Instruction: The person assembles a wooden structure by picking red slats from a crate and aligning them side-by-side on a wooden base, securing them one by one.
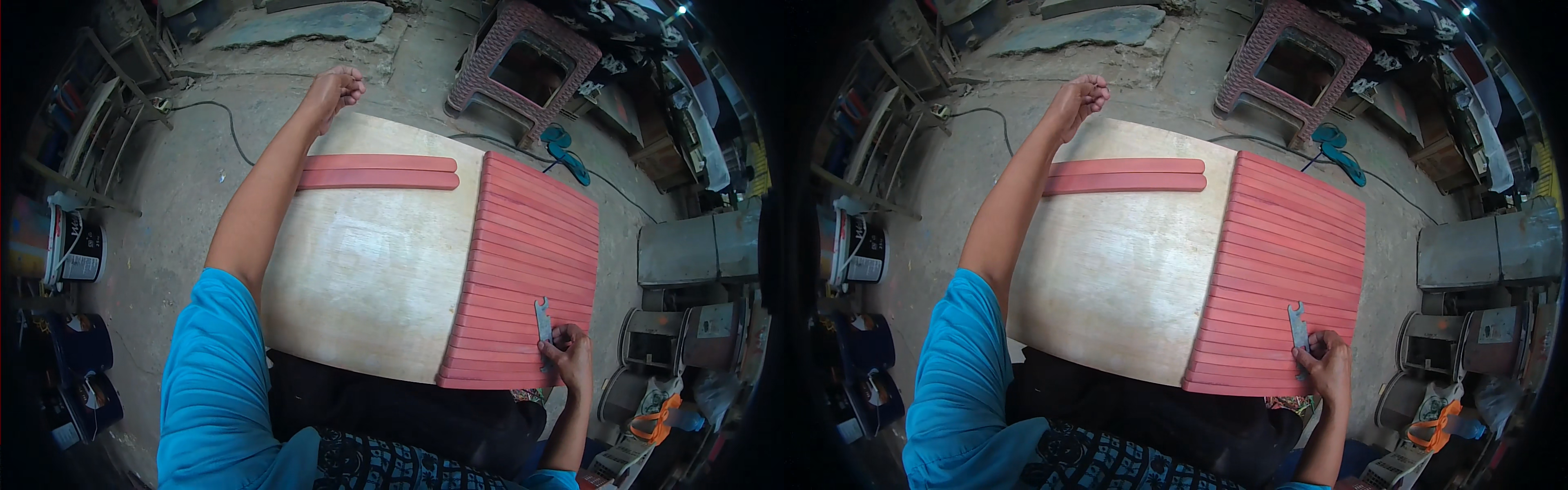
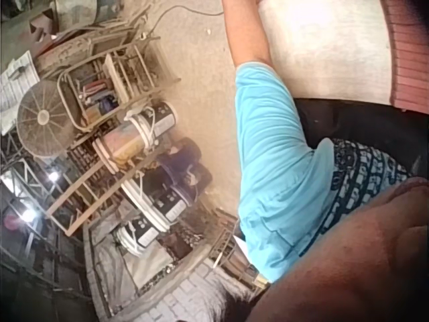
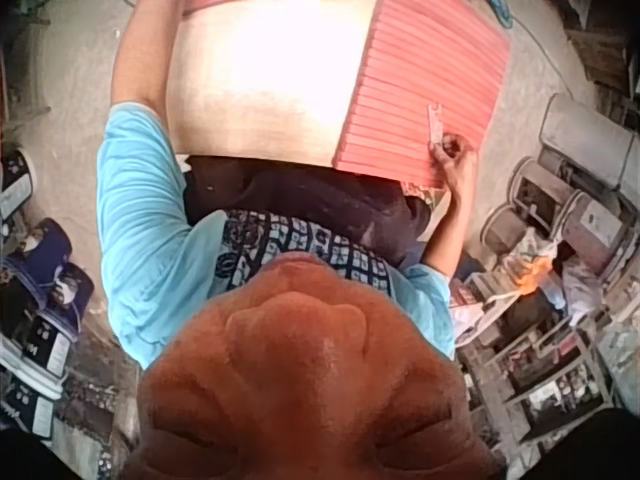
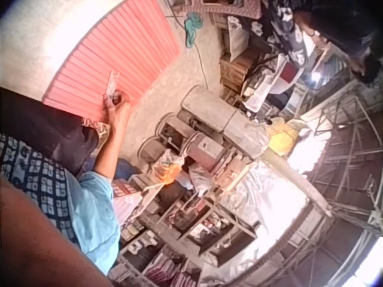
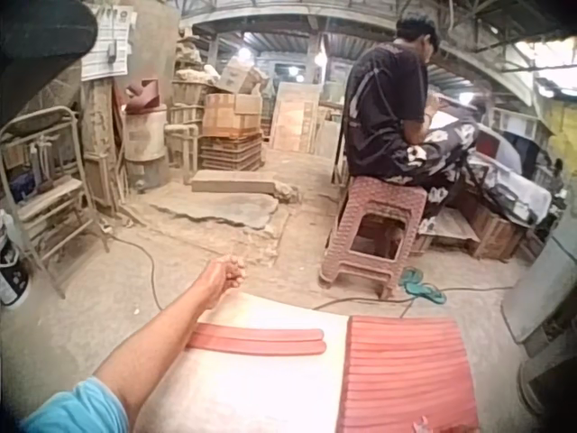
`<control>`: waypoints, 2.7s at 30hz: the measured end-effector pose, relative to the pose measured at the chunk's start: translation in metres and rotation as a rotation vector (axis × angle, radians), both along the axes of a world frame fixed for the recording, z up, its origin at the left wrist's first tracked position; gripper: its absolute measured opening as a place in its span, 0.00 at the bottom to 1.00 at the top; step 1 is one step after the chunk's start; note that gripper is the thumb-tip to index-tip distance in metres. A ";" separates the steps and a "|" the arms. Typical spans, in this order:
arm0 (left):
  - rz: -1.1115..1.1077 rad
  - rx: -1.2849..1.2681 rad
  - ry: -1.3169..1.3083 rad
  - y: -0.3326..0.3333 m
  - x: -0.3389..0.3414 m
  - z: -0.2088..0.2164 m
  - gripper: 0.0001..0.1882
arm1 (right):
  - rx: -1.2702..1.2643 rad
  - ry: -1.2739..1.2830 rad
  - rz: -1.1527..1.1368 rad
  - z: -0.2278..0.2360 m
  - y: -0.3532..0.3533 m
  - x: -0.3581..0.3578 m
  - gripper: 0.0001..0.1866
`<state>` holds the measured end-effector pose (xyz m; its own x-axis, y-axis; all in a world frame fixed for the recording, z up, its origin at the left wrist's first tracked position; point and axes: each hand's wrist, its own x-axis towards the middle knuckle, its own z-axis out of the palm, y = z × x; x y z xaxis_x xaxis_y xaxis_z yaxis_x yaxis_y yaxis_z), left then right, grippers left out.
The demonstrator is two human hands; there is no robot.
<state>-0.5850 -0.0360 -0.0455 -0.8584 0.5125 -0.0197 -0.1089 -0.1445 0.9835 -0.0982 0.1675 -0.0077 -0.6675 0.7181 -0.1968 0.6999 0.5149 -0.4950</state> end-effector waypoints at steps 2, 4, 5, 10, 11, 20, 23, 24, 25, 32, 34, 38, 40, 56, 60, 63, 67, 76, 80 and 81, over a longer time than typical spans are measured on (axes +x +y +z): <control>-0.021 0.001 -0.021 -0.001 -0.004 -0.003 0.10 | -0.016 0.015 0.002 0.000 0.001 0.000 0.13; -0.094 0.077 -0.103 0.001 -0.004 -0.002 0.09 | -0.015 -0.002 0.015 -0.001 0.003 0.001 0.13; -0.095 0.074 -0.105 0.001 -0.004 -0.001 0.09 | -0.018 -0.004 0.013 -0.001 0.004 0.001 0.13; -0.115 -0.241 -0.023 0.000 -0.001 0.003 0.13 | -0.027 0.015 0.014 -0.004 0.002 0.001 0.12; -0.116 -0.244 -0.024 0.002 0.001 0.004 0.13 | -0.030 0.014 0.013 -0.004 0.003 0.001 0.12; 0.016 -0.470 0.257 0.012 -0.013 -0.004 0.13 | -0.025 0.027 0.016 -0.003 0.002 -0.001 0.13; 0.046 -0.471 0.241 0.015 -0.013 -0.003 0.13 | -0.028 0.020 0.002 -0.003 0.002 -0.001 0.13; 0.054 -0.483 0.234 0.016 -0.014 -0.004 0.13 | -0.045 0.023 -0.003 -0.004 0.003 0.001 0.13; 0.061 -0.494 0.228 0.016 -0.015 -0.005 0.13 | -0.061 0.026 -0.007 -0.004 0.003 0.001 0.13; 0.023 -0.461 0.240 0.017 -0.021 -0.014 0.13 | -0.017 0.014 -0.008 -0.003 0.000 0.000 0.13; -0.088 -0.556 0.784 0.011 -0.025 -0.027 0.14 | 0.000 -0.003 -0.012 -0.002 -0.003 -0.001 0.14; 0.093 -0.600 0.773 0.013 -0.018 -0.041 0.16 | 0.047 -0.062 0.060 0.000 0.000 -0.003 0.14; 0.128 -0.588 0.738 0.014 -0.011 -0.043 0.16 | -0.016 -0.086 0.023 0.004 0.000 -0.007 0.14; 0.167 -0.261 0.526 0.008 0.007 -0.058 0.15 | 0.186 -0.181 0.195 0.009 0.003 -0.013 0.14; 0.180 -0.274 0.556 0.009 0.008 -0.057 0.14 | 0.253 -0.191 0.281 0.008 0.003 -0.011 0.13; 0.191 -0.306 0.592 0.010 0.008 -0.057 0.14 | 0.311 -0.190 0.327 0.012 -0.003 -0.014 0.10; 0.204 -0.295 0.656 0.010 0.005 -0.060 0.14 | 0.486 -0.183 0.429 0.007 0.011 -0.004 0.08; 0.264 -0.283 0.771 0.014 0.000 -0.074 0.14 | -0.406 0.178 0.061 0.105 -0.002 -0.112 0.08; 0.280 -0.250 0.789 0.014 0.006 -0.068 0.13 | -0.503 0.289 0.276 0.106 -0.021 -0.203 0.13; 0.287 -0.263 0.818 0.013 0.006 -0.068 0.13 | -0.565 0.340 0.269 0.101 -0.028 -0.226 0.12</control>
